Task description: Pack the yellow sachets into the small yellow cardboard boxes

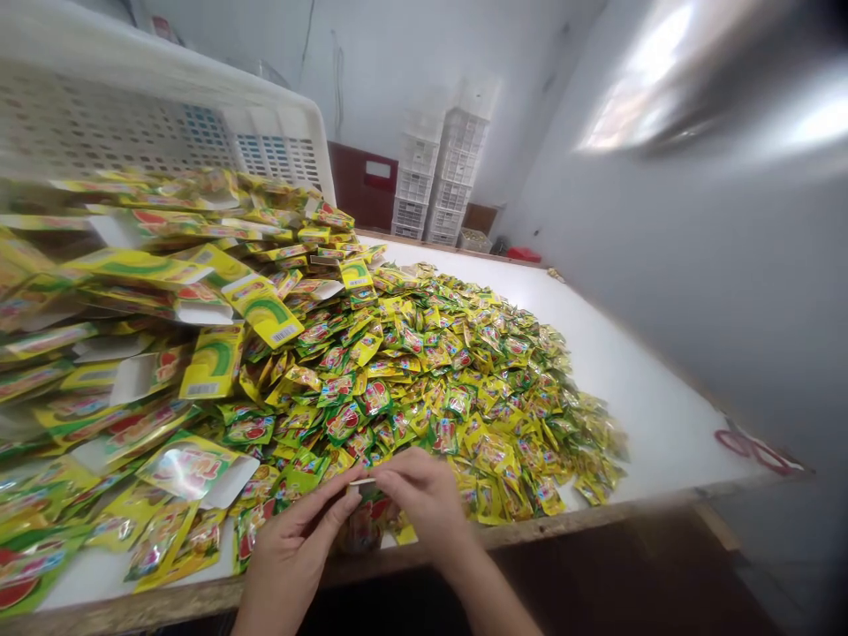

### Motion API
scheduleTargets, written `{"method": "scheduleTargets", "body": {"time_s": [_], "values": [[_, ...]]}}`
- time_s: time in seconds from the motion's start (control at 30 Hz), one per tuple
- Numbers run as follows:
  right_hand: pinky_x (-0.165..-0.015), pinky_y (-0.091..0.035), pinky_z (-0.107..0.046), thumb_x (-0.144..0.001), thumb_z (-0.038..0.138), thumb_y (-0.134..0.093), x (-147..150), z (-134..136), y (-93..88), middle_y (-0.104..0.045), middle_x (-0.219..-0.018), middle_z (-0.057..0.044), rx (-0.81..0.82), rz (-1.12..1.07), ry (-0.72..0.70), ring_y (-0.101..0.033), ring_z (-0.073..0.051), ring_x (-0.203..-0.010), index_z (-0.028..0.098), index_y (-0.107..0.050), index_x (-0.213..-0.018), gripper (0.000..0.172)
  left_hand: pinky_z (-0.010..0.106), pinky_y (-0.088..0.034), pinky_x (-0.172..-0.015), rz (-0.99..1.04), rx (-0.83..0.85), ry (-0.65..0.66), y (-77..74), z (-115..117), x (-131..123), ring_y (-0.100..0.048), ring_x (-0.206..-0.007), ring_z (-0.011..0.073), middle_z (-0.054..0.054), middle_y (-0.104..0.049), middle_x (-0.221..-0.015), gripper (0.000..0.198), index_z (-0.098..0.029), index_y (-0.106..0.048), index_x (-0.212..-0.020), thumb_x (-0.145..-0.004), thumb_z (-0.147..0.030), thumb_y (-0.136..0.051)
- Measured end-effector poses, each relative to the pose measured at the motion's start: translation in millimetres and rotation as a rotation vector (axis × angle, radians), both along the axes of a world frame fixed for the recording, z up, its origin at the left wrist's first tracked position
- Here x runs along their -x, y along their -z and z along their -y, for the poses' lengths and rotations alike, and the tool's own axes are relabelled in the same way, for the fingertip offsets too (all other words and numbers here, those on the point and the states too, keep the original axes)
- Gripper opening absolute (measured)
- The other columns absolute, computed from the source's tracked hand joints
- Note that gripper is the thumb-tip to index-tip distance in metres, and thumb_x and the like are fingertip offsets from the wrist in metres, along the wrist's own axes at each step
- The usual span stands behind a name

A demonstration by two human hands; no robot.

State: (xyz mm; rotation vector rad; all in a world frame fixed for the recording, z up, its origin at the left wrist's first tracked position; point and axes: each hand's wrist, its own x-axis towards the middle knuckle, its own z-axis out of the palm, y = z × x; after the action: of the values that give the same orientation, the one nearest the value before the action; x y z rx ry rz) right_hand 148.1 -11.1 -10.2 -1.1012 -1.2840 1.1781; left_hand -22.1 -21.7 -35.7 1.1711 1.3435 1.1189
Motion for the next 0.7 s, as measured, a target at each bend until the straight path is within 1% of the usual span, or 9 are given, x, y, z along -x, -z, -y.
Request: {"method": "scheduleTargets", "body": {"time_s": [0.07, 0.17, 0.23, 0.33, 0.43, 0.47, 0.53, 0.6, 0.7], "values": [[-0.055, -0.047, -0.024, -0.072, 0.033, -0.08, 1.8, -3.7, 6.0, -0.064, -0.073, 0.0, 0.059, -0.061, 0.018, -0.055, -0.012, -0.058, 0.023, -0.079, -0.084, 0.016, 0.039, -0.05, -0.102, -0.053, -0.049, 0.01, 2.6, -2.5, 3.7, -0.065, -0.113, 0.0276, 0.003, -0.074, -0.115, 0.037, -0.027, -0.075, -0.107, -0.075, -0.046, -0.073], [-0.053, -0.046, -0.024, -0.063, 0.036, -0.086, 5.4, -5.6, 13.3, -0.064, -0.071, -0.001, 0.044, -0.105, 0.052, -0.055, -0.012, -0.058, 0.021, -0.078, -0.077, 0.022, 0.034, -0.055, -0.093, -0.143, -0.173, 0.027, 2.5, -7.1, 6.3, -0.069, -0.103, 0.0258, 0.003, -0.076, -0.108, 0.029, -0.027, -0.076, -0.102, -0.078, -0.044, -0.071], [-0.055, -0.048, -0.025, -0.062, 0.038, -0.087, 6.1, -5.5, 16.3, -0.064, -0.072, -0.002, 0.001, -0.106, 0.087, -0.058, -0.014, -0.062, 0.02, -0.077, -0.072, 0.022, 0.032, -0.056, -0.09, -0.23, -0.299, 0.069, 2.7, -9.9, 7.1, -0.071, -0.098, 0.025, 0.003, -0.077, -0.102, 0.023, -0.028, -0.077, -0.097, -0.078, -0.04, -0.072], [-0.055, -0.05, -0.026, -0.064, 0.038, -0.085, 4.8, -6.3, 17.5, -0.065, -0.073, -0.003, 0.007, -0.115, 0.079, -0.059, -0.015, -0.063, 0.02, -0.077, -0.073, 0.022, 0.034, -0.053, -0.094, -0.315, -0.465, 0.097, 3.1, -13.6, 7.4, -0.07, -0.098, 0.0241, 0.003, -0.077, -0.099, 0.015, -0.03, -0.077, -0.093, -0.08, -0.033, -0.071], [-0.046, -0.047, -0.025, -0.068, 0.038, -0.081, 2.9, -10.2, 15.0, -0.063, -0.066, 0.0, 0.13, -0.096, -0.004, -0.056, -0.013, -0.052, 0.019, -0.074, -0.075, 0.021, 0.035, -0.053, -0.094, -0.323, -0.52, 0.126, -0.5, -18.7, 6.7, -0.069, -0.098, 0.0237, 0.003, -0.077, -0.098, 0.011, -0.029, -0.077, -0.089, -0.082, -0.031, -0.069], [-0.046, -0.047, -0.024, -0.069, 0.036, -0.079, 2.2, -11.8, 13.6, -0.062, -0.064, 0.001, 0.128, -0.059, -0.01, -0.056, -0.013, -0.051, 0.019, -0.074, -0.075, 0.019, 0.035, -0.054, -0.092, -0.322, -0.517, 0.148, -2.6, -20.7, 6.7, -0.07, -0.096, 0.0238, 0.003, -0.077, -0.097, 0.011, -0.029, -0.077, -0.088, -0.082, -0.031, -0.069], [-0.054, -0.049, -0.026, -0.072, 0.031, -0.077, 0.5, -14.0, 10.8, -0.064, -0.067, 0.0, 0.022, 0.048, 0.017, -0.059, -0.015, -0.059, 0.019, -0.073, -0.075, 0.013, 0.035, -0.056, -0.089, -0.319, -0.499, 0.193, -6.5, -23.9, 7.7, -0.07, -0.094, 0.024, 0.004, -0.077, -0.095, 0.013, -0.028, -0.078, -0.089, -0.082, -0.032, -0.068], [-0.063, -0.05, -0.027, -0.074, 0.029, -0.077, -1.7, -13.5, 9.2, -0.066, -0.075, -0.003, -0.12, 0.121, 0.035, -0.062, -0.016, -0.07, 0.019, -0.074, -0.077, 0.011, 0.033, -0.056, -0.088, -0.318, -0.482, 0.218, -7.6, -24.5, 10.5, -0.07, -0.095, 0.0236, 0.004, -0.077, -0.097, 0.015, -0.029, -0.078, -0.092, -0.084, -0.032, -0.066], [-0.065, -0.05, -0.027, -0.075, 0.03, -0.078, -2.9, -5.4, 11.4, -0.067, -0.081, -0.003, -0.224, 0.135, 0.019, -0.063, -0.017, -0.076, 0.021, -0.074, -0.082, 0.011, 0.032, -0.056, -0.09, -0.324, -0.488, 0.236, -0.5, -19.3, 16.4, -0.07, -0.1, 0.0227, 0.003, -0.076, -0.105, 0.019, -0.032, -0.077, -0.099, -0.084, -0.029, -0.067]]}}
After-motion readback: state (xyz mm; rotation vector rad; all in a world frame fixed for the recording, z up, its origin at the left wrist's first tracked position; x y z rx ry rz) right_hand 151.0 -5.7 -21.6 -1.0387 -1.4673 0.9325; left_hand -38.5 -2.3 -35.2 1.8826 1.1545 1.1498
